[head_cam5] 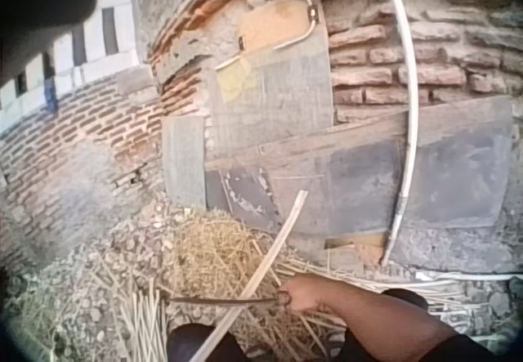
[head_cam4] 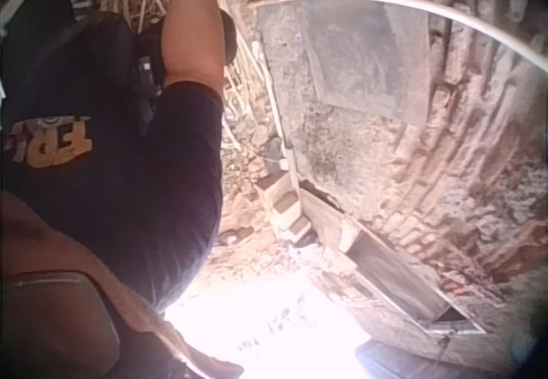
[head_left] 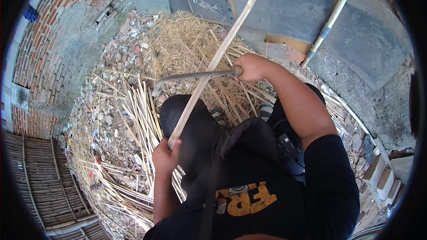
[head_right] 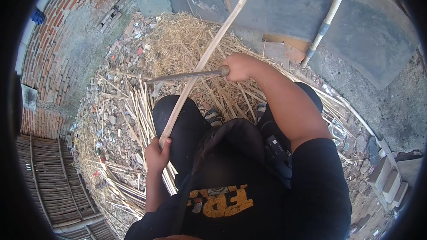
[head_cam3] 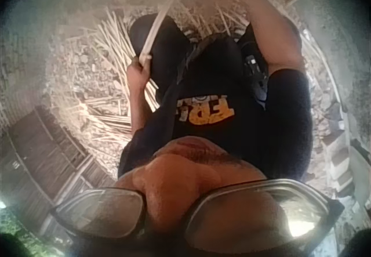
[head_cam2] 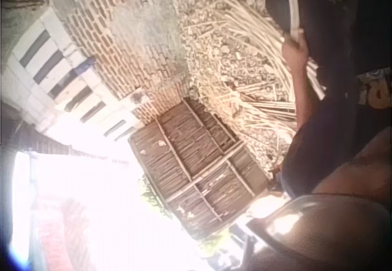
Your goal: The person uses a blade to shave thin layers off a piece of bamboo by hand.
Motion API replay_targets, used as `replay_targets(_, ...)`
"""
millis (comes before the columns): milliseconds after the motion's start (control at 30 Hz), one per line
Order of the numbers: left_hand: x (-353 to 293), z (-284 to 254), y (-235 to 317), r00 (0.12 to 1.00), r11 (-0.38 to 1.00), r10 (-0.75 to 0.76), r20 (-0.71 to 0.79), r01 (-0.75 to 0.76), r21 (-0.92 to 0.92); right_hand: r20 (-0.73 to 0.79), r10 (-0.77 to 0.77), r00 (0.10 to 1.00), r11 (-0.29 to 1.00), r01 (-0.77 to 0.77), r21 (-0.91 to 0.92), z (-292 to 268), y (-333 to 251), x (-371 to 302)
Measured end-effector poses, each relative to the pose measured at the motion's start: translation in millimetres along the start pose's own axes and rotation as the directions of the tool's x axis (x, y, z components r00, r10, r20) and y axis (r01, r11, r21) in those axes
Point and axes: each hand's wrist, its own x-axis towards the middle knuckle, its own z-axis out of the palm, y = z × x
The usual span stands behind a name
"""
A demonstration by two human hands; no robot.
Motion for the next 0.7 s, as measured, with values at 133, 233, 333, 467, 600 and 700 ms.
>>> replay_targets(133, 0.3, 1.4, 0.3, 0.998, 1.0, 0.011, -0.065, -0.01, 0.005, -0.069, 0.105, 0.992, 0.988, -0.096, 0.124, -4.8, 16.6, 6.5)
replay_targets(233, 1.9, 2.3, -2.5, 0.999, 1.0, 0.005, -0.052, -0.005, 0.004, -0.071, 0.132, 0.989, 0.982, -0.121, 0.148, -11.2, 8.4, -1.2)
replay_targets(333, 1.8, 2.7, -1.1, 0.999, 0.999, 0.014, -0.052, -0.015, -0.029, -0.084, 0.094, 0.992, 0.983, -0.079, 0.166, -4.7, 2.7, -6.8)
replay_targets(467, 3.5, 2.6, 1.6, 0.995, 0.998, 0.059, -0.076, -0.061, -0.03, 0.011, -0.028, 1.0, 0.999, 0.028, 0.026, 7.4, -5.0, -6.2)
replay_targets(600, 1.7, 5.6, -5.0, 0.996, 0.997, 0.053, -0.077, -0.057, -0.051, 0.012, -0.053, 0.998, 0.999, 0.054, -0.007, 4.1, -21.5, -6.3)
replay_targets(700, 1.9, 8.1, -3.6, 0.994, 0.995, 0.051, -0.094, -0.059, -0.079, 0.053, -0.028, 0.998, 0.999, 0.026, 0.033, 2.3, -16.0, 1.5)
